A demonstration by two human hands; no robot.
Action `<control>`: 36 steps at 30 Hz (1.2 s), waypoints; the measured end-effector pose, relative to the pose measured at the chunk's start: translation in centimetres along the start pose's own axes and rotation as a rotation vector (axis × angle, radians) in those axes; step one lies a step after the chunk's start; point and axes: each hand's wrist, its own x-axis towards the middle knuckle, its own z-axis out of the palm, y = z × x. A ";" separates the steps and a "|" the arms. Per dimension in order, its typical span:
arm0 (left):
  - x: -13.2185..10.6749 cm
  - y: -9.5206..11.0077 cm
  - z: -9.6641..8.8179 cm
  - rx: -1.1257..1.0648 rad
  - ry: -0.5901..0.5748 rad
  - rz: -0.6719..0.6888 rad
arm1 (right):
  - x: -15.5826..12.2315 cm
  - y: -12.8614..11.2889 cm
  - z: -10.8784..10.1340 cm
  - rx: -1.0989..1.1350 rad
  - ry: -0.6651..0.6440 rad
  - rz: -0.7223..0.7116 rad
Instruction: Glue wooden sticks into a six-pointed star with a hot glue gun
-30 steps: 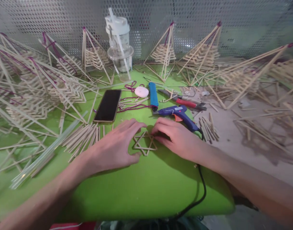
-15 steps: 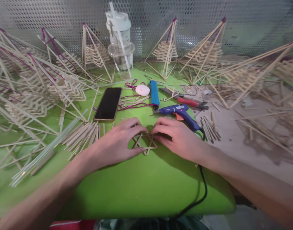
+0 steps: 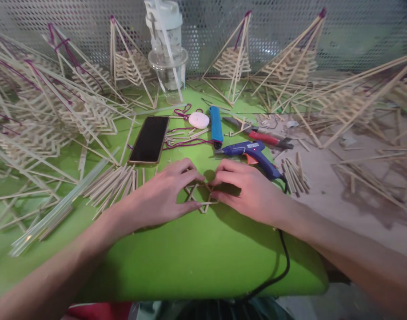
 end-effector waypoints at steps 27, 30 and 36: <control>-0.2 -0.8 -0.2 -0.049 -0.035 0.000 | 0.0 -0.3 -0.2 -0.002 -0.060 0.040; -0.2 -0.8 -0.2 -0.042 -0.036 0.017 | 0.1 -0.3 -0.2 -0.005 -0.059 0.028; 0.0 -1.2 -0.2 -0.019 -0.040 0.029 | -0.1 0.0 -0.2 -0.060 -0.048 -0.037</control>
